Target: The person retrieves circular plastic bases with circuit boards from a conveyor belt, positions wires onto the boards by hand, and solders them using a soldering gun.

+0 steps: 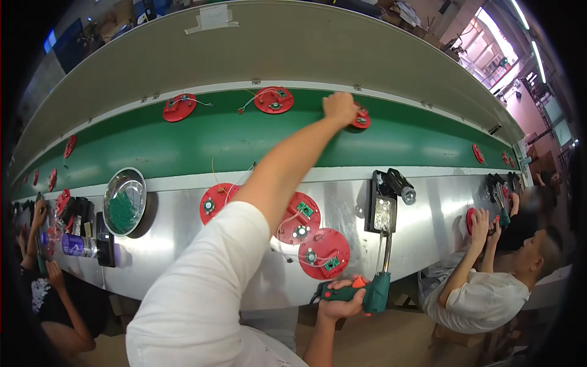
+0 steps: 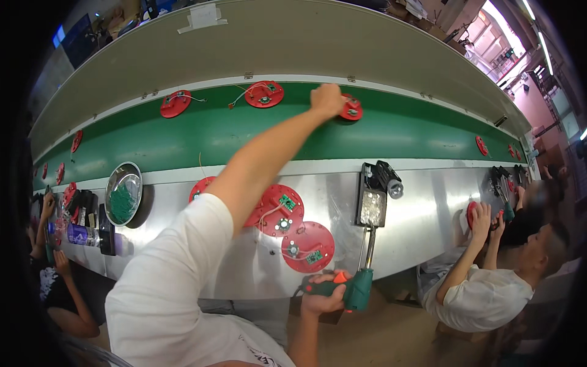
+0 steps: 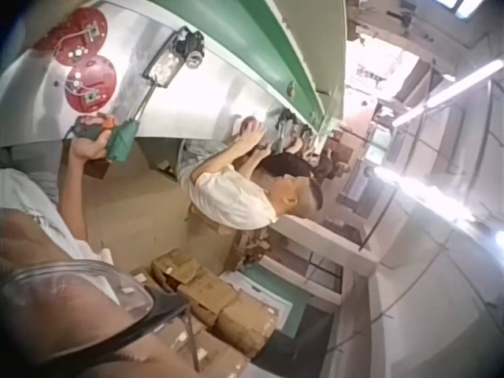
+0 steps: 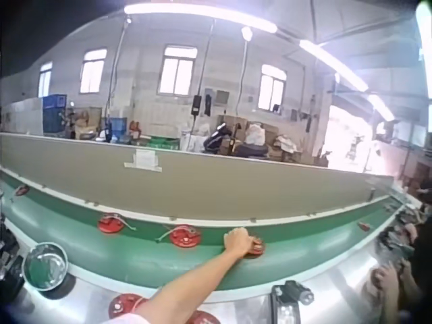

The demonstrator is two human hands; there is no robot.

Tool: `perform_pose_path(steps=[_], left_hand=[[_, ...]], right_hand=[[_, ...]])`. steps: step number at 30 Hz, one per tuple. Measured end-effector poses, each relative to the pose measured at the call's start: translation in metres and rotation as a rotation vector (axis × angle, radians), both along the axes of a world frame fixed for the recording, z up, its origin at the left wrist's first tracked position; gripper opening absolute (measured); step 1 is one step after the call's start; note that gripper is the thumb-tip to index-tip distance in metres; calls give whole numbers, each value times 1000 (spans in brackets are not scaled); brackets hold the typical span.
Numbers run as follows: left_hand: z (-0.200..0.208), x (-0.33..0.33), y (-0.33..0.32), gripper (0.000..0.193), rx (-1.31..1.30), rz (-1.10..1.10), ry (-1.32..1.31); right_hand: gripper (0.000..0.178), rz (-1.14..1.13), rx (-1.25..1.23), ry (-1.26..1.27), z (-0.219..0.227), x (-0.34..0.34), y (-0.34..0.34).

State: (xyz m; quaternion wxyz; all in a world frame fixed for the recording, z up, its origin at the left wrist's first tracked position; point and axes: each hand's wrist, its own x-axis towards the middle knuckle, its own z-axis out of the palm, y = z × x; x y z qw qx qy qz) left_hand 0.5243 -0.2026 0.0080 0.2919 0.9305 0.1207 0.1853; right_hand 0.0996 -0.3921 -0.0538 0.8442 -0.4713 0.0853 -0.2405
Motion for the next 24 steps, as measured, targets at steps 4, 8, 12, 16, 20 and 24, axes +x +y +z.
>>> perform_pose_path(steps=[4,8,12,16,20,24], left_hand=[[17,-26,77,33,-123,134,33],[24,-68,148,30,-433,166,-72],[52,-156,188,19,-998,-53,-167],[65,-310,213,20,-972,-14,-356],[27,-452,203,20,-752,288,-258],[-18,-540,183,16,-678,381,-215]], right_hand=[[36,-56,29,63,12,3,8],[33,14,21,24,12,1,8],[33,-11,30,69,11,1,4],[41,25,56,91,-1,6,1],[41,9,-29,38,-2,10,-1],[40,58,-127,47,4,8,-4]])
